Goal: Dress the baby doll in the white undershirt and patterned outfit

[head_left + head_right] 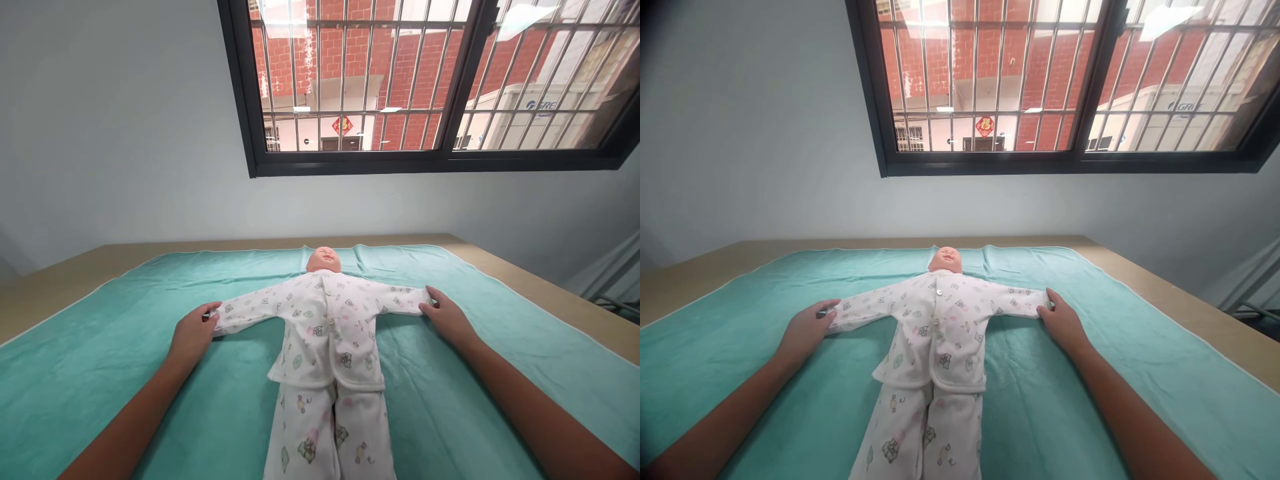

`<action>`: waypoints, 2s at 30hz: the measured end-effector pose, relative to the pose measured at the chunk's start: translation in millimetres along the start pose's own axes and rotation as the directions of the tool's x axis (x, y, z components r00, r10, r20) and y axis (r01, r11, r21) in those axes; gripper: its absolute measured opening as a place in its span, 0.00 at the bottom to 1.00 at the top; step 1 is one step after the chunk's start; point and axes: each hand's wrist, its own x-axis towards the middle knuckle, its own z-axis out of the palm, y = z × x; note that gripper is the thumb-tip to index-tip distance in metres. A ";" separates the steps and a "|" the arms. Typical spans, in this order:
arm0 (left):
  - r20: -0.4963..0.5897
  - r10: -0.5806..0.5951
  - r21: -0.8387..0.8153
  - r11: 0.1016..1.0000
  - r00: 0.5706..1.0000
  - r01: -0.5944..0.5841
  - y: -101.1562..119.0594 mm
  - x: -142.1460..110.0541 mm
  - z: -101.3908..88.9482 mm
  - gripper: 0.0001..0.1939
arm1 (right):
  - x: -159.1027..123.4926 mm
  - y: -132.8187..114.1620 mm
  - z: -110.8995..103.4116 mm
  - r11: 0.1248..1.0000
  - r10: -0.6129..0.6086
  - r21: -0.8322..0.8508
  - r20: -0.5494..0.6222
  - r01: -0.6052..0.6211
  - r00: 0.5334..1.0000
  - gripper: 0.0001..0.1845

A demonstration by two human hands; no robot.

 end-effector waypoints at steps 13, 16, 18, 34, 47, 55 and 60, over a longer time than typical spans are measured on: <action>-0.100 0.185 0.069 0.982 0.978 -0.178 -18.9 11.9 23.0 0.19 | -50.7 -117.9 -17.0 0.873 -0.398 0.278 -0.064 0.400 0.915 0.18; -0.093 0.183 0.040 0.983 0.979 -0.180 -17.0 12.5 22.4 0.18 | -59.6 -171.4 -5.0 0.797 -0.525 0.377 0.046 0.472 0.850 0.16; -0.088 0.182 0.027 0.983 0.979 -0.180 -16.4 12.3 22.2 0.18 | -57.3 -196.4 7.4 0.758 -0.580 0.407 0.067 0.509 0.812 0.14; -0.052 0.114 -0.058 0.991 0.992 -0.117 -9.5 10.3 22.5 0.17 | -28.7 -231.3 42.2 0.805 -0.535 0.393 0.157 0.445 0.830 0.13; -0.053 0.121 -0.074 0.989 0.991 -0.125 -7.9 7.5 18.8 0.17 | -40.1 -214.5 41.8 0.716 -0.537 0.564 0.070 0.411 0.840 0.14; -0.083 0.143 -0.061 0.987 0.986 -0.148 -6.9 5.1 16.4 0.18 | -82.8 -175.2 13.6 0.710 -0.580 0.471 -0.032 0.524 0.814 0.15; -0.139 0.322 0.009 0.946 0.937 -0.324 23.2 -12.1 11.1 0.16 | -122.3 -164.9 -9.1 0.664 -0.653 0.459 -0.029 0.591 0.757 0.13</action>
